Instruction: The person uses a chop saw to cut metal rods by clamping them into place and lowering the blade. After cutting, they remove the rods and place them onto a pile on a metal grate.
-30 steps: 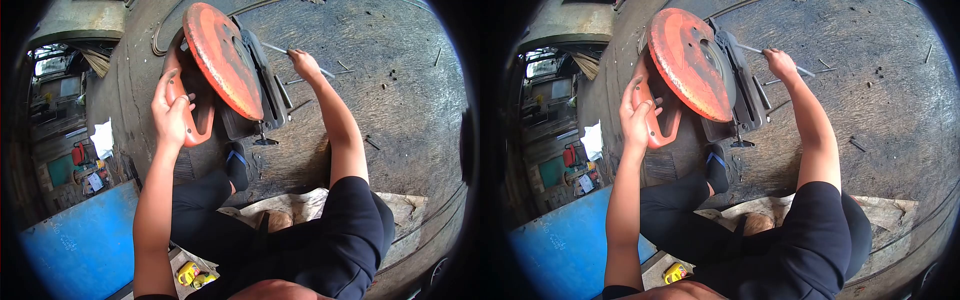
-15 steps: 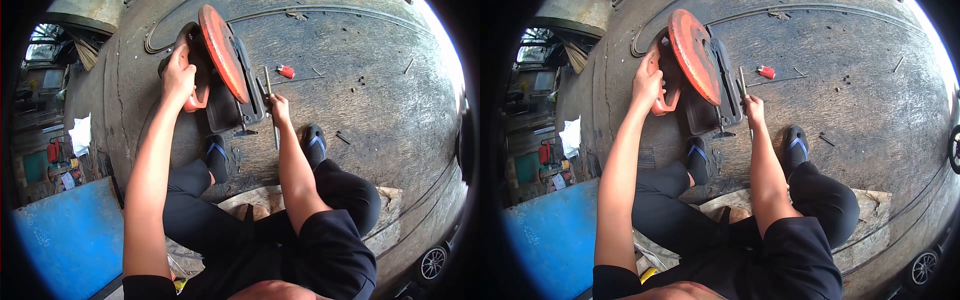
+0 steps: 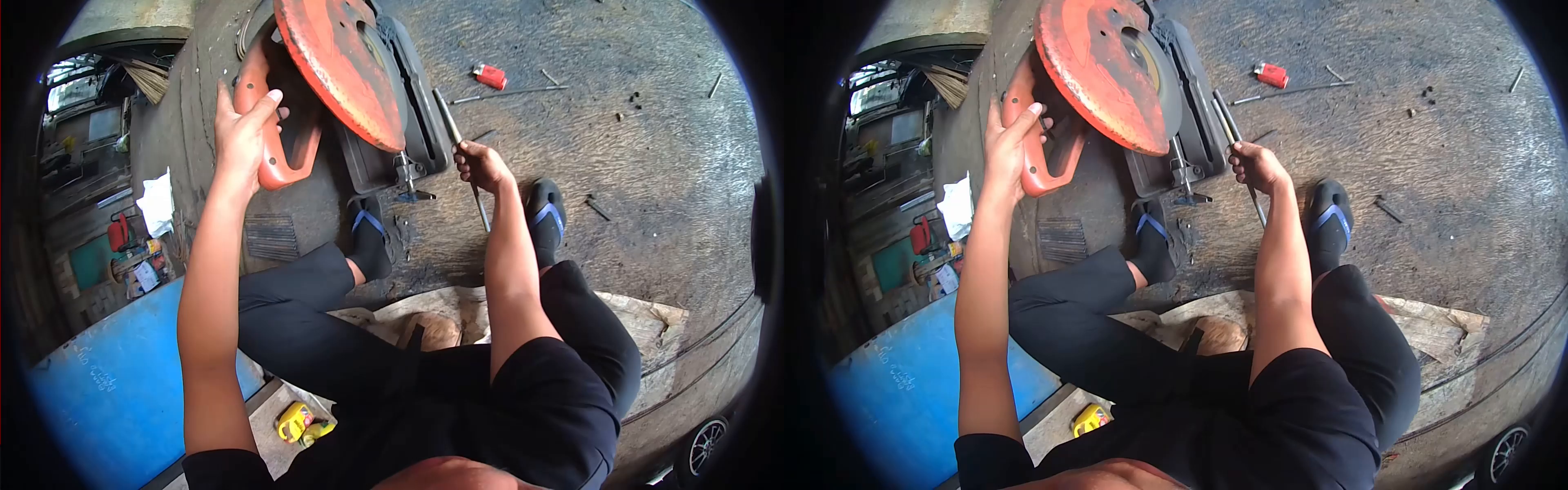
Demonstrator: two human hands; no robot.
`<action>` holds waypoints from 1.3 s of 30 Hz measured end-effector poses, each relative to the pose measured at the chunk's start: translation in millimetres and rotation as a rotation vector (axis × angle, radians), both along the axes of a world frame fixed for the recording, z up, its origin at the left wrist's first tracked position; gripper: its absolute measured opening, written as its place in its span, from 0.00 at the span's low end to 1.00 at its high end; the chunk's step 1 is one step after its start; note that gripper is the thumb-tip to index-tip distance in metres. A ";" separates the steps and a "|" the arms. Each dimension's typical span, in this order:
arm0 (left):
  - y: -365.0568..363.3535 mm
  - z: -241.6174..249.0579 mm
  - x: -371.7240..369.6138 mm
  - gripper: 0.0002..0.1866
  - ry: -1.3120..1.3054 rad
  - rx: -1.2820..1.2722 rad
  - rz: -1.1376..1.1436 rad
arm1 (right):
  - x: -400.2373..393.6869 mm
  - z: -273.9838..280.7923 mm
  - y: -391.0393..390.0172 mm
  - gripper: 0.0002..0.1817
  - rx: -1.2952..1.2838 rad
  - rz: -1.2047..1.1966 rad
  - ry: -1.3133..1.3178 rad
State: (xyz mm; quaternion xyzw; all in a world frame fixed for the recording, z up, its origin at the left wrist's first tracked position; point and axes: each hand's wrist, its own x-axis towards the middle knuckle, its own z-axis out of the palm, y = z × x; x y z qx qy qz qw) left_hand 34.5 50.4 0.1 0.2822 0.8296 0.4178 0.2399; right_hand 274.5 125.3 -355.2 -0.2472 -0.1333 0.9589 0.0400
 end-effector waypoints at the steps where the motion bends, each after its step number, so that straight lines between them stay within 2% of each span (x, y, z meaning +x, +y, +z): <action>1: 1.7 0.5 1.0 0.42 0.030 -0.029 0.007 | 1.4 0.0 1.2 0.12 -0.030 0.018 0.003; 2: 2.2 0.4 2.1 0.37 0.056 -0.057 0.014 | 3.3 -1.6 2.2 0.12 -0.030 0.051 -0.001; 5: 4.2 1.6 -4.9 0.38 0.044 -0.038 -0.005 | 6.1 0.7 8.4 0.15 -0.004 0.153 0.000; 6: 4.7 3.1 -3.9 0.30 0.038 -0.027 -0.001 | 5.3 0.8 8.4 0.15 -0.011 0.152 -0.003; 9: 2.4 -0.7 -4.2 0.26 0.033 -0.026 -0.003 | 0.0 3.9 12.0 0.16 0.012 0.201 -0.011; 23: 0.2 -2.1 -4.0 0.22 -0.003 -0.020 0.018 | -29.0 26.9 9.3 0.14 0.123 0.190 0.024; 39: 1.5 -1.7 -3.2 0.20 -0.006 -0.029 0.018 | -29.5 21.6 0.5 0.14 0.235 0.220 -0.007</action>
